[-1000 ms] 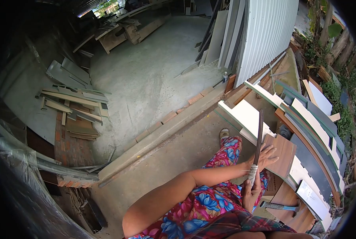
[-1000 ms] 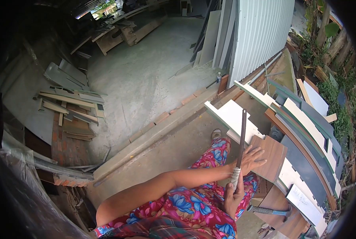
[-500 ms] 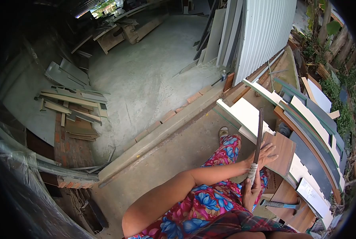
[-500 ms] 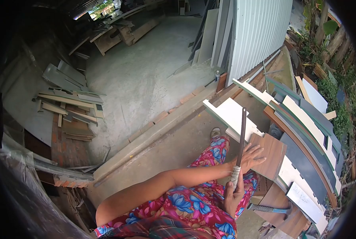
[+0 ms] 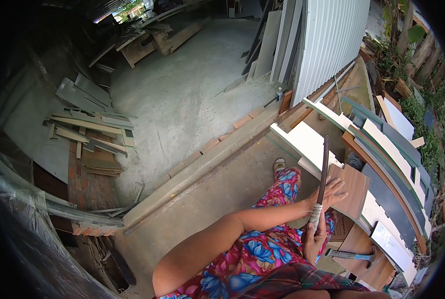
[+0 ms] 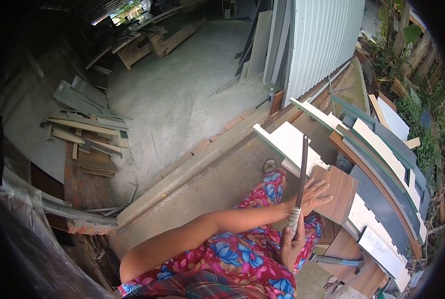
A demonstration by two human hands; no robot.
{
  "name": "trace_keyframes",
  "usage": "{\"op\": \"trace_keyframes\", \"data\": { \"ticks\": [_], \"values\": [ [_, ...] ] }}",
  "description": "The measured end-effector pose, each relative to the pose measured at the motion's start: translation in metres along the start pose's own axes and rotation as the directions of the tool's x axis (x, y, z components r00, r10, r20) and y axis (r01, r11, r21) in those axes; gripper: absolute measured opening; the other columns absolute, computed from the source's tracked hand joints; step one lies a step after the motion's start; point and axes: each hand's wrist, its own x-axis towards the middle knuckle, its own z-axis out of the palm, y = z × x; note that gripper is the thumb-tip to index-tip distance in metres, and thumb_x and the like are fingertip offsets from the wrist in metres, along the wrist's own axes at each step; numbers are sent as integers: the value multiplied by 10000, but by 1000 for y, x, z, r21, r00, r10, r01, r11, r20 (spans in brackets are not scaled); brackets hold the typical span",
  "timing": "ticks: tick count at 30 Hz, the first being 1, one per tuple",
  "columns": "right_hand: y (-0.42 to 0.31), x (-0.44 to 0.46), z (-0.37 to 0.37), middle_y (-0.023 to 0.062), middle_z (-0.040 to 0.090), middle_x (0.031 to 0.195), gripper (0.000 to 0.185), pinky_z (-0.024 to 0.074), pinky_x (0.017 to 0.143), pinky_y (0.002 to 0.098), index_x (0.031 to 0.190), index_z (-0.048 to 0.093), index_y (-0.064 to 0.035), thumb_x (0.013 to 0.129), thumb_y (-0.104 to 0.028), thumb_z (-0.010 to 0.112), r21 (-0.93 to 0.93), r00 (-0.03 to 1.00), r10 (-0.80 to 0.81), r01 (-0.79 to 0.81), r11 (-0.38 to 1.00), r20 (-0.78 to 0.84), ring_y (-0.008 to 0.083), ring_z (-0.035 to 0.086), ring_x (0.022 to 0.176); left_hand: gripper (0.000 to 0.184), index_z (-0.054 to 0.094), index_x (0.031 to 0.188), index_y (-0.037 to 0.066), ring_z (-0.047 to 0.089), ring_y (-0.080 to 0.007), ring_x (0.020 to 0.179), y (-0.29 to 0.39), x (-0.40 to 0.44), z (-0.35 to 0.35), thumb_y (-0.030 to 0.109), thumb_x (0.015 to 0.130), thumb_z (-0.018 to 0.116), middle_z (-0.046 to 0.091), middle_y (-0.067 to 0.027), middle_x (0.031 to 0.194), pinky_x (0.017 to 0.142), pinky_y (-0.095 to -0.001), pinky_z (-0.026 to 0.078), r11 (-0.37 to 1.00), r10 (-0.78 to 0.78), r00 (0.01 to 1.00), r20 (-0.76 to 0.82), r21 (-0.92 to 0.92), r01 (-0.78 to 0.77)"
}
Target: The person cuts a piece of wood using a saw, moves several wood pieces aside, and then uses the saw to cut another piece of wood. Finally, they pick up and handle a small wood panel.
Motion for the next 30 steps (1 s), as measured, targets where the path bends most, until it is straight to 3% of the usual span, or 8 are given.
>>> {"op": "trace_keyframes", "data": {
  "ticks": [30],
  "values": [
    [1, 0, -1, -27, 525, 860, 533, 309, 532, 183, 1499, 362, -40, 983, -19, 491, -5, 1000, 2, -2, 1000, -11, 27, 398, 636, 478, 565, 1362, 194, 307, -346, 1428, -1, 0, 3, 145, 893, 486, 399, -181, 1490, 1193, -537, 163, 1000, -6, 1000, -9, -21, 6]
  ]
}}
